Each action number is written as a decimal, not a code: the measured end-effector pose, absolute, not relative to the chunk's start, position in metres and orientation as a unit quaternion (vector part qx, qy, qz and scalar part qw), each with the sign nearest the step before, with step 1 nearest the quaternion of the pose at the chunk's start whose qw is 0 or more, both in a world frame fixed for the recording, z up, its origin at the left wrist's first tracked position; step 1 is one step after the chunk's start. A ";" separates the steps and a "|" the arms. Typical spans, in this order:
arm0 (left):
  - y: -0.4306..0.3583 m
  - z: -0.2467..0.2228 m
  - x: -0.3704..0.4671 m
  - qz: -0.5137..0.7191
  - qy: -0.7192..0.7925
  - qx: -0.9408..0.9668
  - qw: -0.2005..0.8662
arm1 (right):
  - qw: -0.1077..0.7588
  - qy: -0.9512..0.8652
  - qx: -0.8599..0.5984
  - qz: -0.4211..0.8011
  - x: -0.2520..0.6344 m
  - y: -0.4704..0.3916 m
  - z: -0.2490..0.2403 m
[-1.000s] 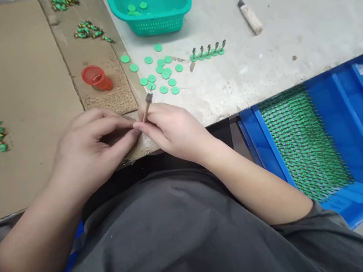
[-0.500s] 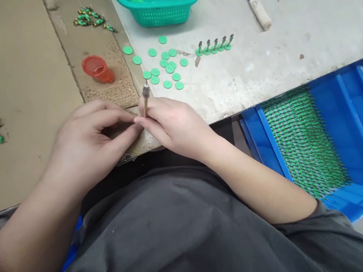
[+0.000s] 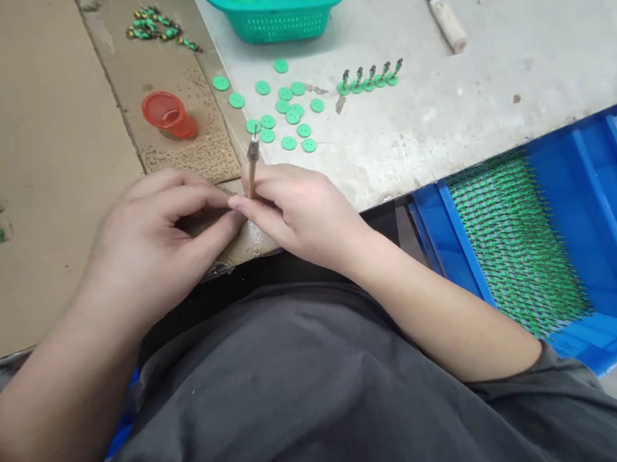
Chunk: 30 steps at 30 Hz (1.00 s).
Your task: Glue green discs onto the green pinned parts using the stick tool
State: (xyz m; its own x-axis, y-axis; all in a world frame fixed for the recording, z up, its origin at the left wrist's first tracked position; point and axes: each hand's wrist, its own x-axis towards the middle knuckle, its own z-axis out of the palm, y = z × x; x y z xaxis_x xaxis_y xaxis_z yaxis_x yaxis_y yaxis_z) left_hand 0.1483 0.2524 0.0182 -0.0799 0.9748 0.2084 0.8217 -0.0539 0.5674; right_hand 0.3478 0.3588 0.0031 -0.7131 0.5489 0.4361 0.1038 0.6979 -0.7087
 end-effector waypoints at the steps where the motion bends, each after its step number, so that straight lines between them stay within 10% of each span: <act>1: 0.252 0.018 0.148 0.292 0.674 0.666 0.130 | 0.328 -0.862 -0.191 0.337 0.348 0.359 0.004; 30: 0.252 0.022 0.148 0.273 0.684 0.659 0.157 | 0.339 -0.848 -0.238 0.331 0.346 0.348 0.006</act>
